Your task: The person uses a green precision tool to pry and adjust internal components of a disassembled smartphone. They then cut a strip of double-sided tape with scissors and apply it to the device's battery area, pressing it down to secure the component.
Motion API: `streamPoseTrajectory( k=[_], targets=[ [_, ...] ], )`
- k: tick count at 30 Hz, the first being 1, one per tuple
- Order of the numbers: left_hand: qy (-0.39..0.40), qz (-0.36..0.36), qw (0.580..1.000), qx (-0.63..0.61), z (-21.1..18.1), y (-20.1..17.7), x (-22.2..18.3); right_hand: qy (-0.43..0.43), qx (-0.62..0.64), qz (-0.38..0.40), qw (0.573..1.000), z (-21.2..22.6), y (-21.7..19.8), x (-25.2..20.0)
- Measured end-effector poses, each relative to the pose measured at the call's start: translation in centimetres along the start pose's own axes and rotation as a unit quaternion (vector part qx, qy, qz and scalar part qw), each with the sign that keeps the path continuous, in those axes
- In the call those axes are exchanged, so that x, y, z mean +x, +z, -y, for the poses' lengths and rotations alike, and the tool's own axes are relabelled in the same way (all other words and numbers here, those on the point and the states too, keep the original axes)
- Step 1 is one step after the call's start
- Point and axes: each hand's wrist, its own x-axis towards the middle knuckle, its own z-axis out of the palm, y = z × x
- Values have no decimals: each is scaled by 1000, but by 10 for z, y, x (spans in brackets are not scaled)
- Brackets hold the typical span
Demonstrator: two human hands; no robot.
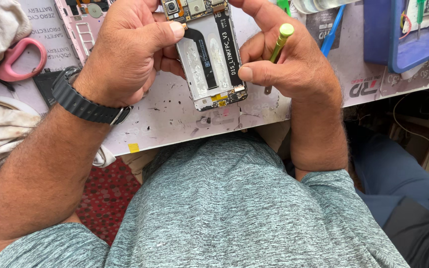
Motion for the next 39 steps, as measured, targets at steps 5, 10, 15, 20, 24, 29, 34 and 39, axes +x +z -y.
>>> streamPoseTrajectory(
  k=[5,10,15,20,24,29,34,39],
  targets=[
    [-7,-1,1000,2,-1,1,1,1,4,-5,1000,2,2,0],
    [-9,-10,1000,5,0,1,1,3,31,4,1000,2,1,-1],
    [2,-6,1000,13,0,1,0,0,16,-1,1000,1,1,-1],
    [13,4,999,32,-2,4,0,1,-6,-12,1000,-1,3,2],
    [8,3,999,43,-2,4,0,2,-21,-13,1000,0,3,0],
    [12,5,998,64,-2,3,-1,-1,-21,-15,1000,0,4,1],
    [7,-10,998,65,-4,5,0,-3,-23,-11,1000,-1,3,1],
    [10,-4,999,37,-2,4,0,7,-10,-13,1000,3,5,2]
  ],
)
